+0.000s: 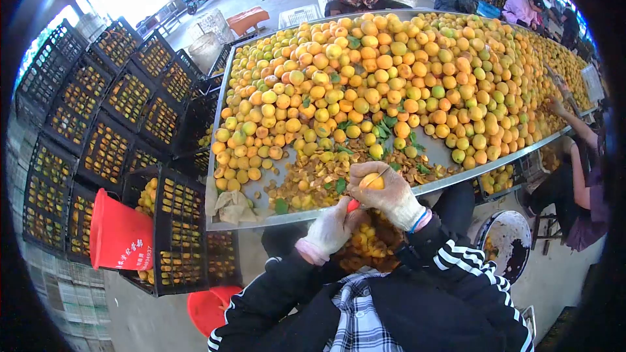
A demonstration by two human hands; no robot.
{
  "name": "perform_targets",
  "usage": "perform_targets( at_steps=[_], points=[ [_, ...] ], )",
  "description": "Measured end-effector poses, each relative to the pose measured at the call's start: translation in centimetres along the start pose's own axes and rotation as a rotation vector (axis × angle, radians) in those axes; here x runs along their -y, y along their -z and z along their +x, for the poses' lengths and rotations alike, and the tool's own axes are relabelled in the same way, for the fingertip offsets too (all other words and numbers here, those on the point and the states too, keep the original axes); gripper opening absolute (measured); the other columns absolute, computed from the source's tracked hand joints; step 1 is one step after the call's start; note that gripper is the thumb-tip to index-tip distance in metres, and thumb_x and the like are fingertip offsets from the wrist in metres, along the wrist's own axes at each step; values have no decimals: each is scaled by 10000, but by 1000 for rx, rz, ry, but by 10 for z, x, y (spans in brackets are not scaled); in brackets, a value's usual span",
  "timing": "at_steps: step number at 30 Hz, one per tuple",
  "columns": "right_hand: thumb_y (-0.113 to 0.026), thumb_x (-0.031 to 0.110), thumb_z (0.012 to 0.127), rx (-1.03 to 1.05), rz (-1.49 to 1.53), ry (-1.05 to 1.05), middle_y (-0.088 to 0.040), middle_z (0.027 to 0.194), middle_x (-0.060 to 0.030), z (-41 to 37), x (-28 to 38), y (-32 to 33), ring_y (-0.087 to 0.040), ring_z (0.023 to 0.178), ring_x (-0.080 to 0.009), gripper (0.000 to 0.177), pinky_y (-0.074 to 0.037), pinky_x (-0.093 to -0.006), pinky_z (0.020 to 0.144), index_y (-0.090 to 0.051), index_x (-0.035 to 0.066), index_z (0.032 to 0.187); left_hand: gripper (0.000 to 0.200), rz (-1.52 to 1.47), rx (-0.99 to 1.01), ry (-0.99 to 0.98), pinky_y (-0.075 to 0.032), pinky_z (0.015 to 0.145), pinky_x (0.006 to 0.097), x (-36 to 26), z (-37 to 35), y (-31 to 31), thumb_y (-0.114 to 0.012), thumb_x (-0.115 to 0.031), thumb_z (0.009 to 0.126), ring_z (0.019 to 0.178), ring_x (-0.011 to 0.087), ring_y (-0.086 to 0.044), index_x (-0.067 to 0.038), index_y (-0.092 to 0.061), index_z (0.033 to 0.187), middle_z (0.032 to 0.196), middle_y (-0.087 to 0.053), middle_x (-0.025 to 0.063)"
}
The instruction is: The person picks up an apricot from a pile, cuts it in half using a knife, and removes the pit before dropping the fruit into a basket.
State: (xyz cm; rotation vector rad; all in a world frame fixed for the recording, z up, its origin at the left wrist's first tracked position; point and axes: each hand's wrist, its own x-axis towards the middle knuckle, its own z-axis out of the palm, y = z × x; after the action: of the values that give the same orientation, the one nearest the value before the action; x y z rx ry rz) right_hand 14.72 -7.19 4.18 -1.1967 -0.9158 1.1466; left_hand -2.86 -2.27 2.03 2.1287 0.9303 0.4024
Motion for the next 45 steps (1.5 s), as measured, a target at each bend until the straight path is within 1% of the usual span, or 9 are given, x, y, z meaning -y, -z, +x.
perform_targets(
  at_steps=[8, 12, 18, 22, 24, 28, 34, 37, 45],
  points=[
    [-591, 78, 815, 277, 20, -19, -616, 1212, -130, 12, 13, 18, -597, 1166, -229, 538, -475, -357, 1030, -509, -30, 1336, 288, -441, 306, 92, -489, 766, 309, 22, 12, 17, -574, -187, 996, 846, 125, -575, -3, -593, 1216, 922, -665, 86],
    [-556, 82, 822, 155, 596, -215, -597, 1250, -170, 7, -1, 20, -589, 1201, -268, 550, -449, -384, 1076, -486, -59, 1350, 293, -884, 136, 179, -484, 748, 287, 27, 13, 7, -584, -151, 973, 819, 112, -557, 7, -590, 1220, 923, -659, 68],
    [-523, 120, 863, 275, 156, -160, -600, 1192, -96, 6, -5, 26, -587, 976, -140, 444, -479, -302, 866, -561, 6, 1291, 465, -250, -47, -104, -513, 783, 292, -25, 16, 24, -632, -126, 896, 883, 139, -640, 20, -528, 1325, 974, -691, 93],
    [-588, 52, 758, 344, 133, -342, -609, 1064, -33, -3, 14, 16, -548, 947, -85, 598, -448, -242, 836, -530, 18, 1352, 376, -753, 71, 84, -518, 784, 265, -15, 26, 17, -605, -135, 911, 884, 139, -653, -9, -607, 1265, 1016, -690, 54],
    [-612, 86, 792, 303, -247, 119, -628, 1158, -106, -5, 14, 15, -589, 1045, -128, 523, -488, -285, 897, -556, 39, 1309, 320, -865, 33, 75, -512, 738, 251, -12, 26, 13, -605, -121, 911, 818, 123, -640, -19, -644, 1212, 977, -686, 24],
    [-485, 57, 781, 105, 541, -227, -617, 1142, -172, -4, -12, 40, -609, 1106, -277, 549, -517, -399, 935, -476, -51, 1319, 325, -1021, 35, 341, -472, 646, 237, -17, 14, 26, -652, -133, 897, 704, 89, -585, -19, -645, 1201, 878, -668, 20],
    [-468, 210, 860, -96, 740, -379, -621, 947, -164, -2, -13, 47, -595, 697, -257, 446, -470, -334, 563, -535, -62, 1207, 333, -701, -107, 353, -430, 578, 262, -21, 4, 30, -610, -303, 949, 620, 112, -521, -14, -616, 1114, 768, -598, 13],
    [-390, 490, 1025, -59, 529, -333, -620, 720, -74, -3, -2, 36, -551, 544, -184, 582, -405, -294, 467, -606, -38, 1139, 334, -831, -174, 94, -441, 595, 288, -25, 12, 25, -511, -307, 1004, 657, 119, -532, 4, -626, 1042, 805, -602, 29],
    [-351, 527, 1038, -31, 336, -330, -631, 706, -71, -3, 8, 27, -511, 474, -152, 596, -382, -276, 412, -629, 4, 1110, 176, -789, -33, -128, -476, 730, 287, -55, 15, 38, -594, -105, 912, 810, 125, -572, -24, -657, 1054, 935, -642, 48]
  ],
)
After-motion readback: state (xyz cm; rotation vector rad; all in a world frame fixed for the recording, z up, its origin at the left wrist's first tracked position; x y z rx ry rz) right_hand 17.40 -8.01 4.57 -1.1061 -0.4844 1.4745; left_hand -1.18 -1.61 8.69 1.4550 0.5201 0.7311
